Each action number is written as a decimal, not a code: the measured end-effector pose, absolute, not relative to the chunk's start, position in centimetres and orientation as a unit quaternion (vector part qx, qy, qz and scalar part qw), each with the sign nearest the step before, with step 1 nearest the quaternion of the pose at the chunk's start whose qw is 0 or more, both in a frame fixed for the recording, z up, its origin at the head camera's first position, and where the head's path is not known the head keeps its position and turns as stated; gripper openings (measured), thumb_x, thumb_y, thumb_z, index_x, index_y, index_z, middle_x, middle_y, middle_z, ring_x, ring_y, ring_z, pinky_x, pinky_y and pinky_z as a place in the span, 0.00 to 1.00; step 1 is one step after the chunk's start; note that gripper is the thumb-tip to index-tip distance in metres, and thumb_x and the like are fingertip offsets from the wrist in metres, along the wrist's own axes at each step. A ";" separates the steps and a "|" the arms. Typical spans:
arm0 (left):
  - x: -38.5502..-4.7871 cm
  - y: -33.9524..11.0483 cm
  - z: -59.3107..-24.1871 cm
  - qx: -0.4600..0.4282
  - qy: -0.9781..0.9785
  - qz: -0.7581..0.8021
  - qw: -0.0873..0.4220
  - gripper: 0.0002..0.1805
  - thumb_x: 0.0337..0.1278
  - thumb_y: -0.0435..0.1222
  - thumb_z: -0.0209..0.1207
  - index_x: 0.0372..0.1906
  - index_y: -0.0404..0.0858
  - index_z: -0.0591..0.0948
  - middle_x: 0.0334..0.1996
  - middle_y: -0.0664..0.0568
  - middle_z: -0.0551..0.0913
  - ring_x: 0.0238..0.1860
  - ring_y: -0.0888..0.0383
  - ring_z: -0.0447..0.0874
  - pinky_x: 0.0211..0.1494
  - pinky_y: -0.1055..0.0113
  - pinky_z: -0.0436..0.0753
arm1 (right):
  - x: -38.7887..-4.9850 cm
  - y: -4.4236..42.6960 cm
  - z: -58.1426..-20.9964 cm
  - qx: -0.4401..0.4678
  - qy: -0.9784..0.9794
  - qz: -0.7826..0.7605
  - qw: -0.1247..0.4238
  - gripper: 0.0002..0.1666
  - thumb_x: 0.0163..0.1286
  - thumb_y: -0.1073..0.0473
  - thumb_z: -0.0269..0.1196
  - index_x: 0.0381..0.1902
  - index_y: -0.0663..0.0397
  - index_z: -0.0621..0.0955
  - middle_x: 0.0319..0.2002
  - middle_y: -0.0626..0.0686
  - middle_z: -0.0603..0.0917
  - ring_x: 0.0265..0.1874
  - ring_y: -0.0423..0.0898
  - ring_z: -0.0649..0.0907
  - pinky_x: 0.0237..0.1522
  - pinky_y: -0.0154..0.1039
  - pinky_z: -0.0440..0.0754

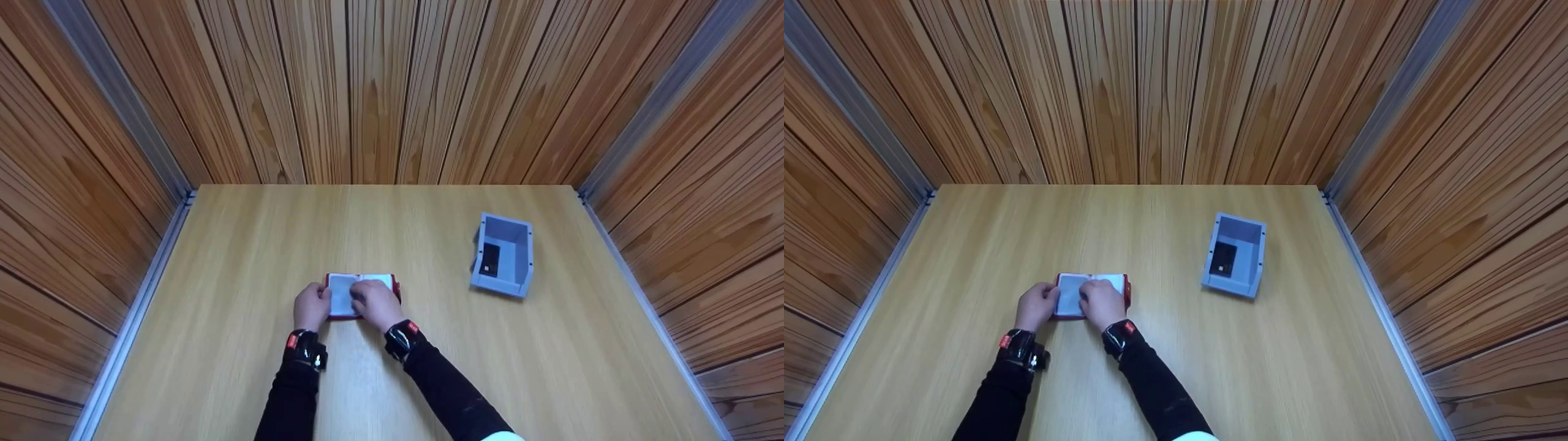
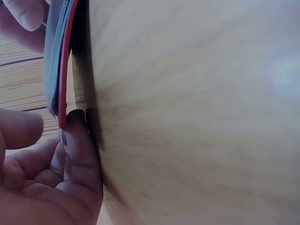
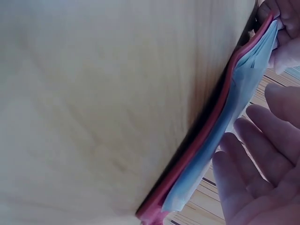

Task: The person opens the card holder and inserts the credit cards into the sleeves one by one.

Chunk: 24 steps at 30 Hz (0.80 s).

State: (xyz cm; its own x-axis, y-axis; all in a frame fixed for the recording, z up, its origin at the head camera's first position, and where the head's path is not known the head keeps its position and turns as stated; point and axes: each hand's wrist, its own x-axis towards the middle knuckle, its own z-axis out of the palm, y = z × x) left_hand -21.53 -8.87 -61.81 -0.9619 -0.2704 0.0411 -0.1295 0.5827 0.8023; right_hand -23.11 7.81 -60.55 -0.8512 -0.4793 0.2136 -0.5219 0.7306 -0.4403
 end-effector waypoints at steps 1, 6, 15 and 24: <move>-21.5 -8.8 -61.8 0.114 -0.886 -0.444 0.078 0.10 0.60 0.33 0.61 0.37 0.27 0.81 0.32 0.39 0.83 0.37 0.42 0.81 0.45 0.50 0.77 | -23.1 7.8 -60.6 0.271 -0.929 0.248 0.044 0.14 0.64 0.62 0.67 0.48 0.59 0.85 0.49 0.55 0.85 0.51 0.53 0.82 0.57 0.43 0.75; -21.3 -8.8 -61.6 0.117 -0.884 -0.447 0.063 0.12 0.56 0.34 0.65 0.38 0.28 0.81 0.30 0.43 0.82 0.36 0.45 0.80 0.43 0.53 0.77 | -23.1 7.8 -60.7 0.280 -0.927 0.244 0.053 0.14 0.63 0.62 0.68 0.47 0.58 0.85 0.48 0.55 0.86 0.50 0.53 0.83 0.56 0.43 0.76; -21.5 -8.9 -61.8 0.112 -0.889 -0.440 0.053 0.11 0.54 0.30 0.65 0.39 0.26 0.81 0.30 0.43 0.81 0.36 0.45 0.79 0.43 0.52 0.76 | -23.1 7.8 -60.7 0.271 -0.932 0.237 0.039 0.16 0.63 0.60 0.69 0.48 0.57 0.85 0.50 0.54 0.86 0.51 0.52 0.82 0.56 0.42 0.75; -21.4 -8.9 -61.7 0.101 -0.895 -0.430 0.066 0.11 0.53 0.30 0.65 0.39 0.25 0.80 0.29 0.43 0.81 0.34 0.45 0.79 0.41 0.52 0.76 | -23.2 7.8 -60.8 0.261 -0.933 0.245 0.039 0.13 0.64 0.60 0.68 0.47 0.57 0.86 0.48 0.54 0.86 0.50 0.52 0.82 0.55 0.42 0.76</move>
